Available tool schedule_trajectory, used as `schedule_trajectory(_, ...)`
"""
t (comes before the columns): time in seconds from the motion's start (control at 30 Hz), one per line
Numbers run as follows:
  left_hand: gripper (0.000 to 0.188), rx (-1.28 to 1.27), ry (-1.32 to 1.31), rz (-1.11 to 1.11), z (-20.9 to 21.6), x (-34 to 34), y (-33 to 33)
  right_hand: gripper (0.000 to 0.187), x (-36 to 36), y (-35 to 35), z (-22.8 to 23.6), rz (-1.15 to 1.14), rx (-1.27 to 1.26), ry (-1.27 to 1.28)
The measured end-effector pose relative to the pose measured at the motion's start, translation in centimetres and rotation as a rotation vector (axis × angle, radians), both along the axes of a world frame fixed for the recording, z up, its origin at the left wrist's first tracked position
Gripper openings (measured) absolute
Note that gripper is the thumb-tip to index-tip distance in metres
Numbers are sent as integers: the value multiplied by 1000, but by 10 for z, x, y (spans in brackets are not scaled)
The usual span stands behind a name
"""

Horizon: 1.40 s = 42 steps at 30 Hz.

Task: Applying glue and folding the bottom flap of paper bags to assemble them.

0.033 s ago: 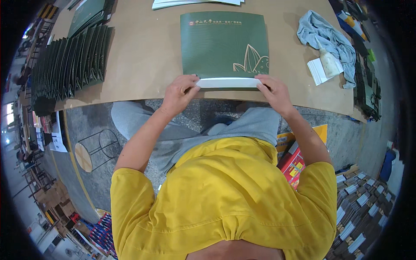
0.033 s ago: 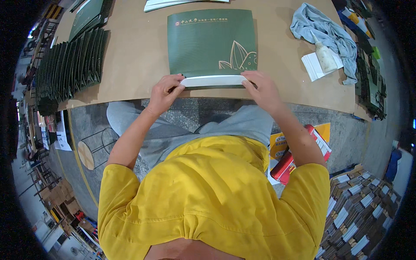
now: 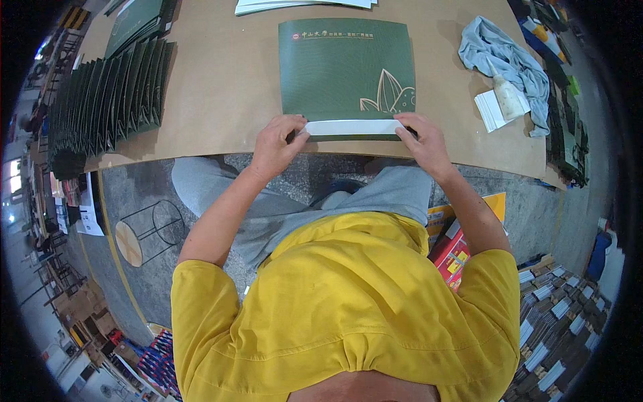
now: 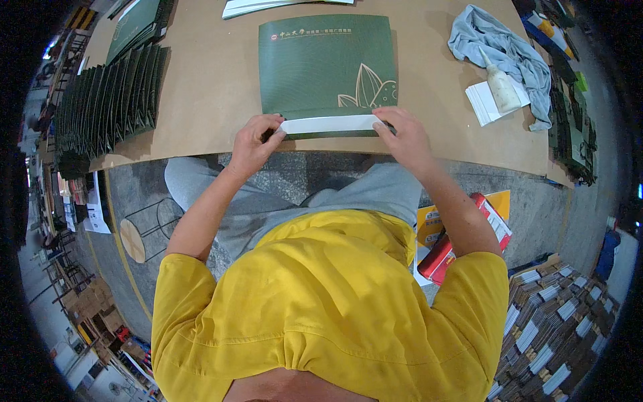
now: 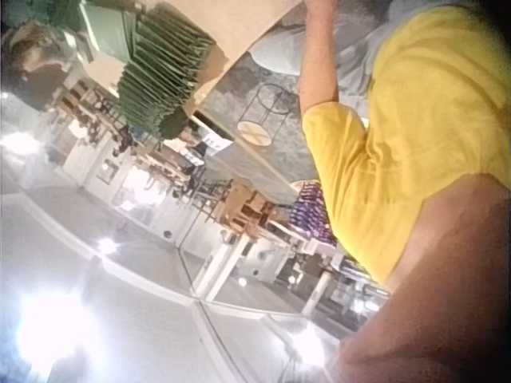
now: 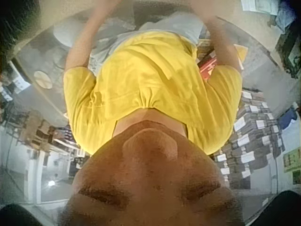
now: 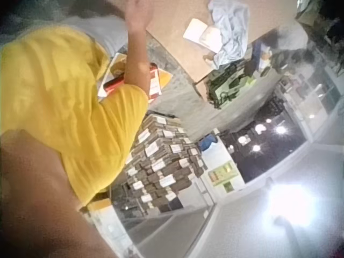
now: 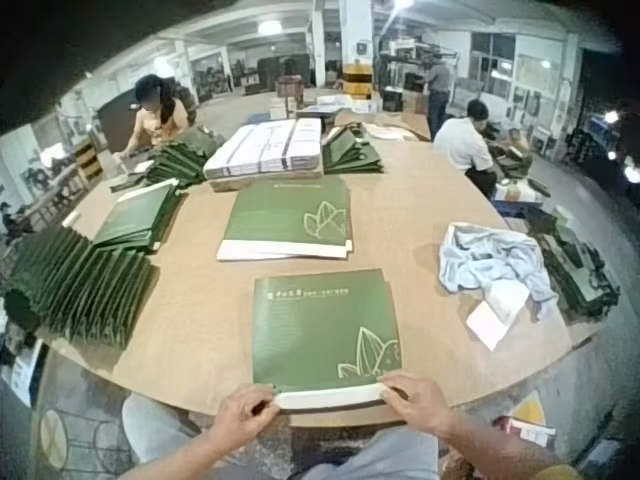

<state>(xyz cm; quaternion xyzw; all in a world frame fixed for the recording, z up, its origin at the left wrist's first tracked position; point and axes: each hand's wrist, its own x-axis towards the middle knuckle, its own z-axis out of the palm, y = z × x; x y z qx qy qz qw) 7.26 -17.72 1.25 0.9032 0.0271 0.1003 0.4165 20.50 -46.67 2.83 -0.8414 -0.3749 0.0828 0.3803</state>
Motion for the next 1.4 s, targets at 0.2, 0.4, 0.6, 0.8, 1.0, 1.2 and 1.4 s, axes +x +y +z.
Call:
schedule_trajectory(0.2, 13, 219, -146, 43, 3, 14, -16, 21, 1, 17, -12, -161, -91, -140)
schedule_trajectory(0.4, 18, 188, 33, 144, 5, 22, -22, 24, 7, 17, -6, -119, -103, -100)
schedule_trajectory(0.6, 22, 194, 160, 69, 15, 28, -17, 22, 11, 19, 7, -36, -142, -21)
schedule_trajectory(0.8, 24, 352, 284, -127, 34, 32, -22, 28, 9, 21, 13, 70, -222, -96)
schedule_trajectory(1.0, 27, 464, 339, -8, 27, 46, -31, 33, 11, 38, 15, -57, -450, -57)
schedule_trajectory(1.2, 38, 558, 361, 63, 32, 48, -39, 42, -6, 71, 16, -161, -543, -290)
schedule_trajectory(1.4, 47, 538, -216, 70, -22, 59, -70, 45, -10, 100, -41, -75, -160, -383)
